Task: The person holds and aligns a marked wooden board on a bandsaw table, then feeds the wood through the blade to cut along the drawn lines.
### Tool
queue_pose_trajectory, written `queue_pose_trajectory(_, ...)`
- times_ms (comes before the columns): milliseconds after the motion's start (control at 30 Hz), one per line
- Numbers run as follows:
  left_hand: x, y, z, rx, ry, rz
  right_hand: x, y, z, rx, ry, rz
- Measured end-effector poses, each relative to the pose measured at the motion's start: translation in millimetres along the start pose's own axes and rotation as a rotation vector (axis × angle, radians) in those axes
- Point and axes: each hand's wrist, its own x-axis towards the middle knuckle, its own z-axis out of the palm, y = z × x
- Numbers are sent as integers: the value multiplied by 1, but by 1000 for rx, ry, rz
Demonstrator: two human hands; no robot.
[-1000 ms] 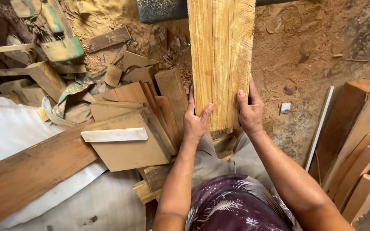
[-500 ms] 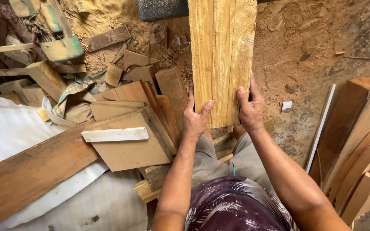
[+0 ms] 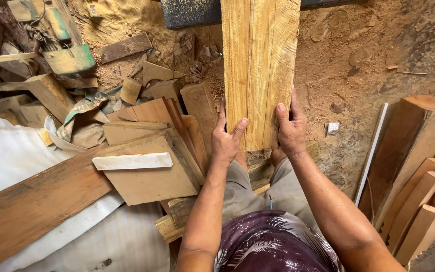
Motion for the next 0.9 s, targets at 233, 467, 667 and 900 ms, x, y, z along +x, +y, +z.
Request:
queue_pose_trajectory(233,4,0,-1,-1,-1,13,3,1,2,9,2,1)
queue_pose_trajectory(467,7,-3,-3,-11,-1,51,5,3,4,17,-1,-35)
queue_pose_trajectory(667,10,-1,-4,0,-25,-6,7,4,6,20,13,1)
queue_pose_trajectory(900,16,2,-6,19,-22,4,12,0,8,5,18,3)
